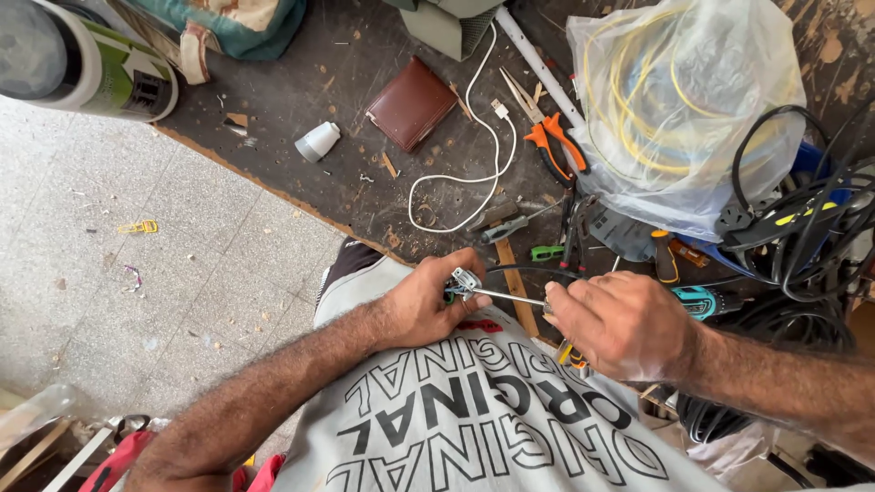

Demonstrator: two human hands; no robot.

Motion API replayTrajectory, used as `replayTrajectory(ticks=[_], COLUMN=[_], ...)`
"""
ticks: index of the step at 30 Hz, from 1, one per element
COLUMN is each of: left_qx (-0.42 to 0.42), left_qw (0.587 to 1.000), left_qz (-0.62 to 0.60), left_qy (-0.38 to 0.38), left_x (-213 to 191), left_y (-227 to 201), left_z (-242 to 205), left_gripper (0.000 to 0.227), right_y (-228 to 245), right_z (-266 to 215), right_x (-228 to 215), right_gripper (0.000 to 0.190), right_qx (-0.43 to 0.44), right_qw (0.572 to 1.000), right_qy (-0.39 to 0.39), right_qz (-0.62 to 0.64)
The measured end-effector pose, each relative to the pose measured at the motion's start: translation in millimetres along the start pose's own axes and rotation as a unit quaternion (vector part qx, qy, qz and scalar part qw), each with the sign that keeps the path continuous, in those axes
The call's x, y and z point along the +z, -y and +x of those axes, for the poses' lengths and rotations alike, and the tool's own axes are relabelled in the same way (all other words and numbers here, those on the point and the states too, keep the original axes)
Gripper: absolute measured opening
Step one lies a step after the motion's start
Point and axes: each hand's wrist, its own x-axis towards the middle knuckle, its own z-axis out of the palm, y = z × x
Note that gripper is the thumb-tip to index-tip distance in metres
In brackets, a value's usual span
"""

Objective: Wiring an electrical terminal block by stripping wires and securing them with a screwdriver

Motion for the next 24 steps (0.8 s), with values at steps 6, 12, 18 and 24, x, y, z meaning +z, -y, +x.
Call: replayTrajectory(ticks=[6, 12, 18, 24], left_qx=[-0.026, -0.032, -0.047, -0.049], left_qw=[1.000, 0.999, 0.999, 0.999], left_qz=[-0.008, -0.008, -0.004, 0.000], left_qy=[0.010, 0.012, 0.017, 0.018], left_x=[2, 1, 0, -2], left_y=[2, 0, -3, -6], left_z=[0, 1, 3, 4], left_gripper=[0.016, 0.014, 0.016, 0.017], right_y=[6, 5, -1, 5], right_z=[1, 20, 7, -9], right_x=[-3, -20, -6, 8], right_gripper=[0.025, 0.016, 0.016, 0.017], right_qx=[0.238, 0.464, 0.543, 0.595], right_qw=[0.949, 0.801, 0.680, 0.563], right_qy=[0.026, 0.117, 0.130, 0.073], right_qz=[0.207, 0.359, 0.475, 0.570])
